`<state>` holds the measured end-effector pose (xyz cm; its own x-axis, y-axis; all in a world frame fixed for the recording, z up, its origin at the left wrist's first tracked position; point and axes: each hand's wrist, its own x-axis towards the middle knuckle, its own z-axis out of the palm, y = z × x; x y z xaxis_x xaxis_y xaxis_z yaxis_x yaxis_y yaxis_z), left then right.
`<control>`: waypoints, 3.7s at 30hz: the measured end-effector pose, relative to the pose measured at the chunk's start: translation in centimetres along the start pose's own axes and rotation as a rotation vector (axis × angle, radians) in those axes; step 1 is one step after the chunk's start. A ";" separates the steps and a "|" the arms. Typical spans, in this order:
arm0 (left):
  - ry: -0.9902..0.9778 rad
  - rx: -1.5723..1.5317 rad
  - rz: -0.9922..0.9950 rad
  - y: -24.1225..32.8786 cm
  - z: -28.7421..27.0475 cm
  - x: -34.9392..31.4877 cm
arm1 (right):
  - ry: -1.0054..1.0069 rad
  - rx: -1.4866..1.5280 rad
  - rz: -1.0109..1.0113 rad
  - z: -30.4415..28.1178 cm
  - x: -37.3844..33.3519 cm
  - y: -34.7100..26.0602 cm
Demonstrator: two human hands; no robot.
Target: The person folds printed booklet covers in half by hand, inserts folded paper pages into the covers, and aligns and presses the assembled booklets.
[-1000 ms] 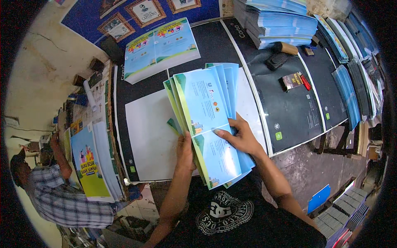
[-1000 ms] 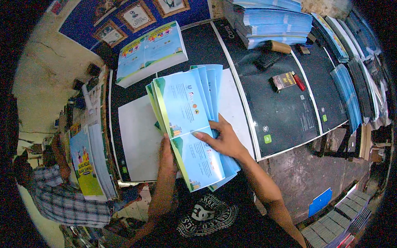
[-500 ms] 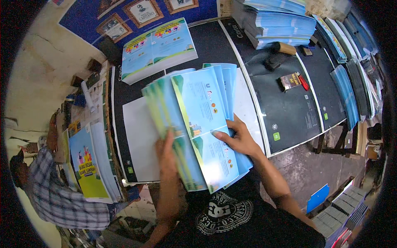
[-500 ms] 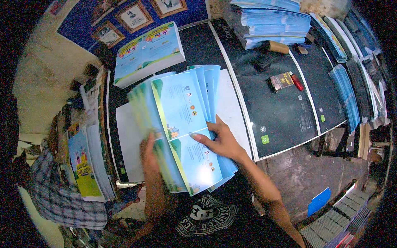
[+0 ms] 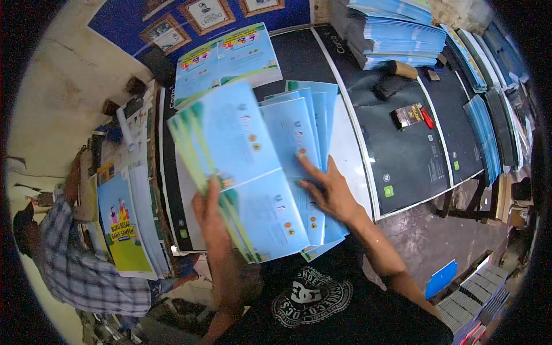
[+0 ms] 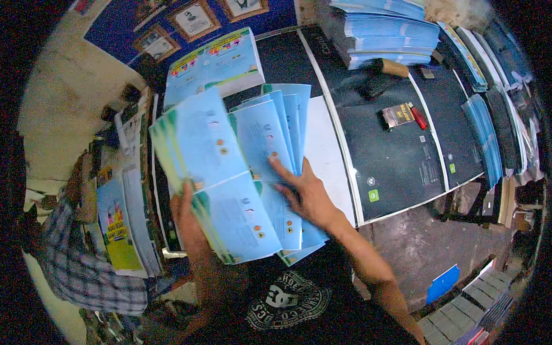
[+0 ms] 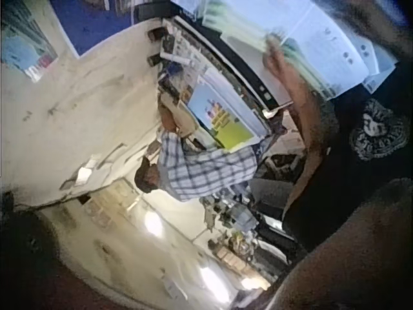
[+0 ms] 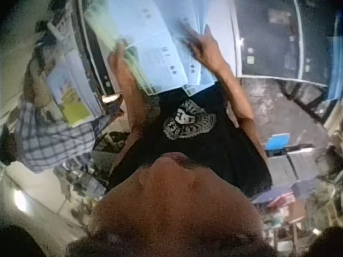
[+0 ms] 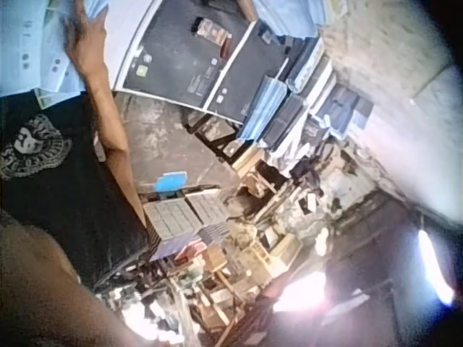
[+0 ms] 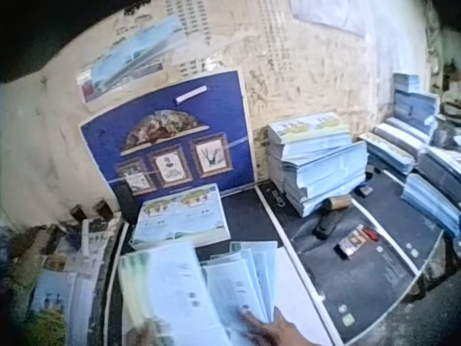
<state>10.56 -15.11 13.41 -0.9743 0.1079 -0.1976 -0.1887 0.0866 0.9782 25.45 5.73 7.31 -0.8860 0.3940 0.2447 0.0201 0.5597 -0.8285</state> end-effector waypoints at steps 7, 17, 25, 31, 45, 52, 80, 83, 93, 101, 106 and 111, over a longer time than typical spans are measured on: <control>-0.322 -0.085 -0.013 -2.0 4.1 -0.9 | -0.027 0.280 -0.079 -0.4 -0.4 2.4; -0.016 0.041 -0.068 -2.9 0.1 1.7 | -0.107 0.278 0.118 -0.6 -0.1 1.6; 0.148 -0.289 0.020 2.7 -4.7 0.7 | 0.024 0.153 0.073 -0.3 0.1 0.7; -0.137 -0.031 -0.048 -1.3 1.0 -0.1 | -0.096 0.204 0.138 -0.4 0.2 0.8; -0.424 -0.090 -0.126 -4.8 4.8 -0.2 | -0.040 0.229 0.126 -0.3 0.3 0.8; -0.392 -0.328 -0.311 -4.5 4.7 -0.3 | -0.013 0.277 0.129 -0.2 0.3 0.8; -0.233 0.097 -0.144 -4.3 3.6 2.4 | -0.078 0.229 0.130 -0.1 0.2 1.4; -0.390 -0.009 -0.108 -5.1 5.6 0.6 | 0.071 0.518 0.182 0.5 0.2 1.1; -0.348 -0.343 -0.251 -4.0 6.5 -0.8 | -0.101 0.426 0.202 -0.8 1.2 0.5; -0.278 -0.036 -0.100 -3.5 3.4 1.0 | -0.086 0.393 0.147 -0.8 0.8 1.1; 0.071 -0.290 -0.041 1.0 -0.9 3.0 | -0.153 0.336 0.145 -0.6 1.2 1.4; 0.080 -0.282 0.069 2.8 -2.4 2.7 | 0.116 0.189 0.098 -0.1 1.2 0.2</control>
<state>7.15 -16.98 15.74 -0.9905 0.0242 -0.1350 -0.1371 -0.1975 0.9707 24.38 6.37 7.52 -0.8249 0.5267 0.2054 0.0068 0.3725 -0.9280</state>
